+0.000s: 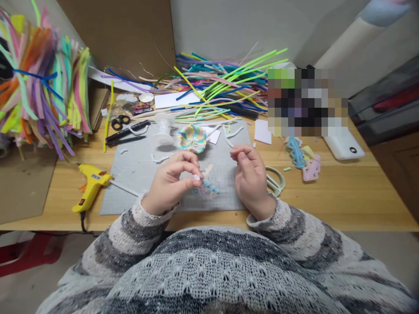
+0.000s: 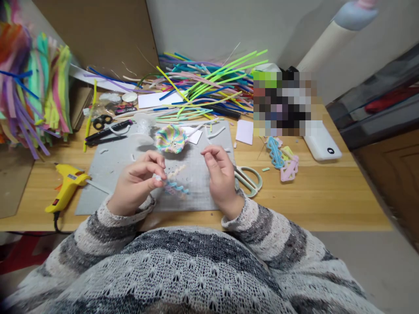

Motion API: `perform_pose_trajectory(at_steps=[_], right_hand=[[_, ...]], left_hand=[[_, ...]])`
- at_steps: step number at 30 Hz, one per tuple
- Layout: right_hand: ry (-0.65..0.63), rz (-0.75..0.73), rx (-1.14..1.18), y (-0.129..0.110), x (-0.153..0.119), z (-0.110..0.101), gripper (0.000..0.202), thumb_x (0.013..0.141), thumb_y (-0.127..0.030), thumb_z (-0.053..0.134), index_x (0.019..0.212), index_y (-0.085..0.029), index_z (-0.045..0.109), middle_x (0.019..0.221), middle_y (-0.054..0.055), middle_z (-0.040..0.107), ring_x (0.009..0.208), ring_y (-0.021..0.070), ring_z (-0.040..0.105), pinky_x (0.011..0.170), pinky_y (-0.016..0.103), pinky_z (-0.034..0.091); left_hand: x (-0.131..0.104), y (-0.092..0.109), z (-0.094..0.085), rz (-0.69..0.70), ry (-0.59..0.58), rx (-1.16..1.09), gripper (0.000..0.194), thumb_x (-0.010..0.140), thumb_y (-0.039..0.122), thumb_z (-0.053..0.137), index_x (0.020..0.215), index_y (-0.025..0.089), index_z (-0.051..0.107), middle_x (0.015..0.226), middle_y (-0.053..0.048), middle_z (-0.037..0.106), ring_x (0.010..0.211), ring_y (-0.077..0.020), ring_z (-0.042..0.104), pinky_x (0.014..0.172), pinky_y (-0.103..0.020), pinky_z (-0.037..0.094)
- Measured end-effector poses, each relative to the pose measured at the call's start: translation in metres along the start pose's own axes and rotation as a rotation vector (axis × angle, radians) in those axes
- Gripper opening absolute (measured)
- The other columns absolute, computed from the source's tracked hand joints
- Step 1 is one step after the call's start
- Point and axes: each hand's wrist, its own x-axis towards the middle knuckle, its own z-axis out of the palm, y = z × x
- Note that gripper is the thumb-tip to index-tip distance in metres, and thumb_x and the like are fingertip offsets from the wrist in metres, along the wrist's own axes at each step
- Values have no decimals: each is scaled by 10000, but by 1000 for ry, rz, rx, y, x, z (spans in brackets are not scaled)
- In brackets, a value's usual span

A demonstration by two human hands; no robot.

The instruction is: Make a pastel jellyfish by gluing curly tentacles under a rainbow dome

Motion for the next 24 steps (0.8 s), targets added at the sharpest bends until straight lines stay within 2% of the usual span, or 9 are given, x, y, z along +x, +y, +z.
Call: perform_pose_trajectory(at_steps=[3,7,13,24], right_hand=[[44,65,7,7,2,-2,116,909,-350,560,887,-276,647,887,-2,602,893,162,543,869,319,402],[35,112,-3,11,3,-2,115,895,-357,570,872,-269,641,875,-6,602,879,160,542,856,315,405],[30,135,7,12,3,-2,113,884,-357,583,860,-269,649,865,-10,609,869,157,545,849,312,402],[3,200,14,14,2,-2,112,884,-355,588,863,-280,668,874,-21,634,886,156,562,871,323,401]], left_hand=[[0,-2,0,-18,43,-78,92,758,327,772,743,239,749,837,-33,584,855,-176,540,837,-344,439],[-2,-7,0,-49,118,-179,80,775,334,761,760,256,757,864,-34,576,894,-170,527,859,-318,416],[1,-10,1,-128,206,-349,176,757,396,771,708,231,732,858,-19,555,821,-138,491,781,-261,396],[3,-4,6,-223,267,-665,321,706,454,798,613,186,647,819,-1,535,769,-120,470,722,-242,400]])
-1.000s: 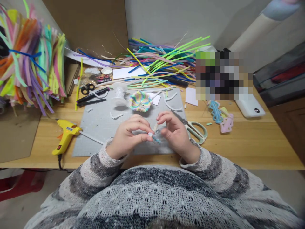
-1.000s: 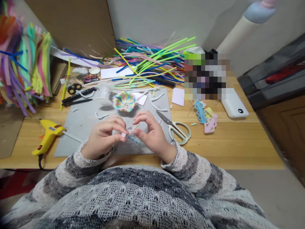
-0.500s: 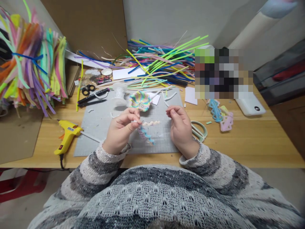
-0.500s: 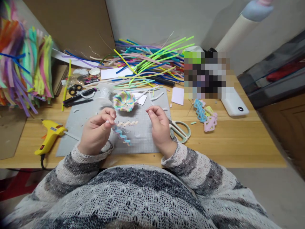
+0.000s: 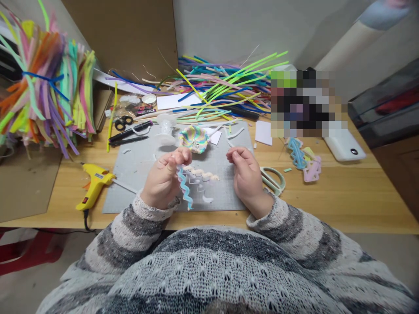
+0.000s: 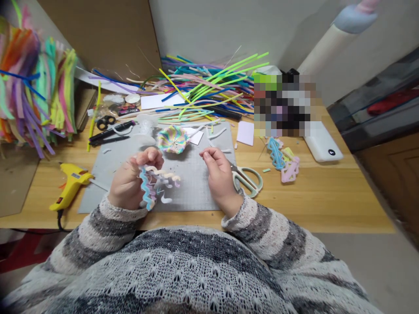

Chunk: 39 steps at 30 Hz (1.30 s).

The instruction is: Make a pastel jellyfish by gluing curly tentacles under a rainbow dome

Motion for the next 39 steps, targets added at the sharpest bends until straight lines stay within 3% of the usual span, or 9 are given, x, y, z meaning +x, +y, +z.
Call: perform_pose_trajectory(at_steps=[5,9,12,24,39], right_hand=[[2,18,6,0,0,0,111,882,-347,593,852,-276,673,862,-21,638,875,154,560,865,324,398],[-2,49,-5,1,0,0,120,877,-354,594,844,-267,670,854,-18,635,859,155,556,860,329,400],[-4,62,-22,1,0,0,135,875,-369,589,841,-259,660,854,-14,631,852,156,554,854,331,406],[-32,73,-68,2,0,1,138,877,-367,568,850,-245,626,851,-5,622,843,157,559,864,339,432],[-96,37,-93,-4,-2,3,112,876,-343,574,865,-248,632,848,-11,628,844,155,562,866,344,444]], left_hand=[[3,-1,-2,-23,71,8,331,645,485,829,678,191,682,812,3,531,785,-120,495,723,-239,425],[4,1,-2,-125,101,53,401,579,517,856,729,189,680,807,4,547,688,-110,478,619,-245,411],[3,2,-1,-124,102,82,389,578,500,864,710,192,667,815,0,547,711,-119,481,597,-246,403],[3,-1,-5,0,25,268,391,632,538,818,634,209,607,840,-18,539,865,-175,503,849,-327,414],[1,-2,-2,-16,23,244,272,599,471,859,648,236,732,809,-7,576,823,-143,502,837,-282,405]])
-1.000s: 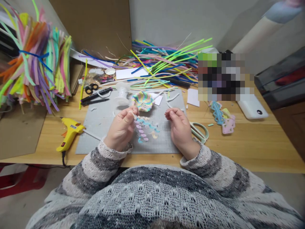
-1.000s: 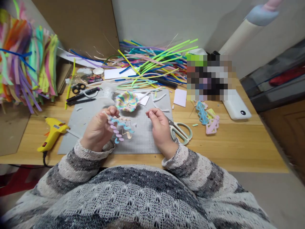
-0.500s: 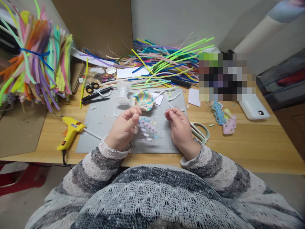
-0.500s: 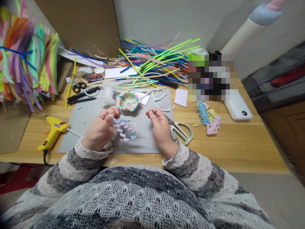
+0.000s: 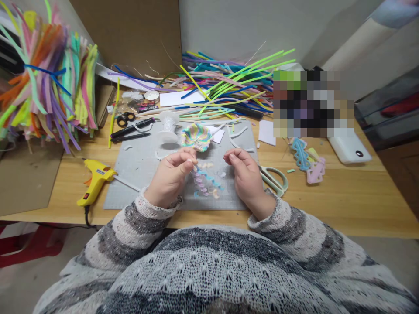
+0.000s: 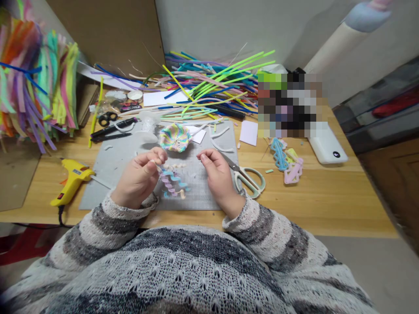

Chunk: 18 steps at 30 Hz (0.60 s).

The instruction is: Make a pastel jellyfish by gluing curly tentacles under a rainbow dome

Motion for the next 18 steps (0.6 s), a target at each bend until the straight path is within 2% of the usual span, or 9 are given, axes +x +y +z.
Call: perform_pose_trajectory(at_steps=[3,5,9,11,14,18], right_hand=[[-3,-18,-14,-2,-1,0,103,881,-331,569,861,-249,629,837,-12,622,836,157,562,849,346,447],[-25,-85,-65,-6,-3,0,98,896,-315,551,874,-257,626,852,-8,614,851,162,561,849,355,446],[-211,-331,-239,-20,-11,-1,74,890,-287,578,947,-287,625,961,13,585,967,193,556,912,411,430],[-295,-415,-330,-25,-16,-1,127,860,-273,627,982,-304,621,999,20,566,991,206,555,924,440,422],[-345,-453,-402,-29,-20,0,188,839,-259,661,1012,-315,610,1017,25,552,991,212,553,905,453,422],[-362,-418,-422,-27,-19,1,158,838,-278,667,978,-307,600,1030,26,547,1005,214,550,910,462,415]], left_hand=[[0,-2,-2,28,-10,31,228,640,461,839,676,253,751,816,-7,584,838,-143,516,861,-288,404],[0,-3,-3,68,-4,69,204,676,445,820,673,255,747,823,-9,585,851,-149,527,888,-299,403],[-3,-6,-3,154,59,183,139,706,367,809,679,249,741,833,-10,595,853,-152,549,892,-308,415],[-4,-7,-3,156,71,236,115,702,331,813,688,240,743,837,-10,606,848,-152,558,878,-310,425],[-5,-10,-2,123,39,277,100,701,299,813,698,232,739,852,-8,607,846,-149,561,868,-315,428],[-6,-14,1,80,3,296,104,698,290,813,697,227,730,851,-3,589,845,-144,560,880,-319,420]])
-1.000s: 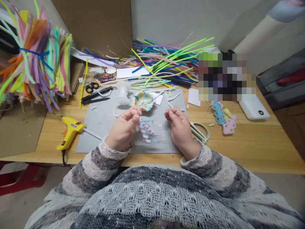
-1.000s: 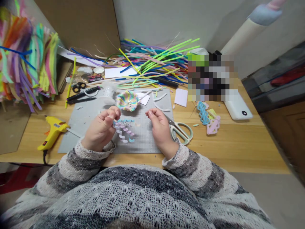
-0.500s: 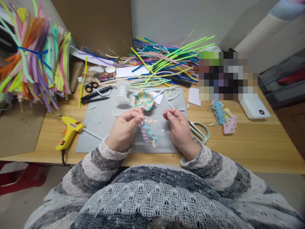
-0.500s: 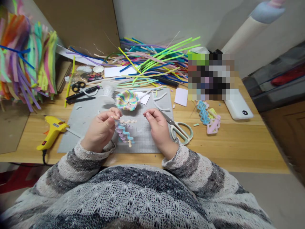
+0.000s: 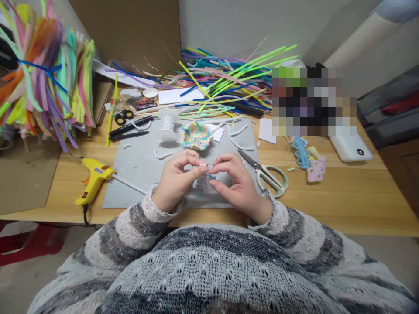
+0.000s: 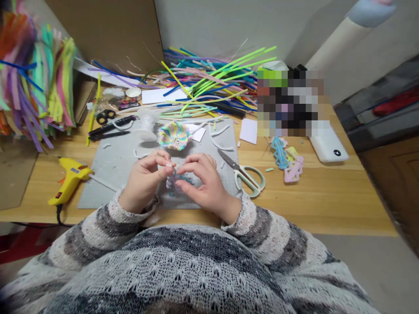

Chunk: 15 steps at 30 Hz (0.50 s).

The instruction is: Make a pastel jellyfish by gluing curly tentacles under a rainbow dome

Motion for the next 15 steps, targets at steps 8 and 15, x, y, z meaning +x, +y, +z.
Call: perform_pose_trajectory(at_steps=[8,15], right_hand=[[-66,42,-1,5,1,2,58,858,-288,632,894,-281,587,1028,19,561,1015,213,538,932,457,390],[-77,42,15,4,2,2,26,873,-276,607,884,-265,586,1010,24,570,1008,211,541,924,449,388]], left_hand=[[-2,-3,5,-125,-8,-58,156,681,317,819,675,204,712,851,0,575,817,-128,558,844,-293,429],[-1,-6,4,-169,5,-135,153,683,308,818,681,203,708,825,13,570,766,-109,534,759,-259,419]])
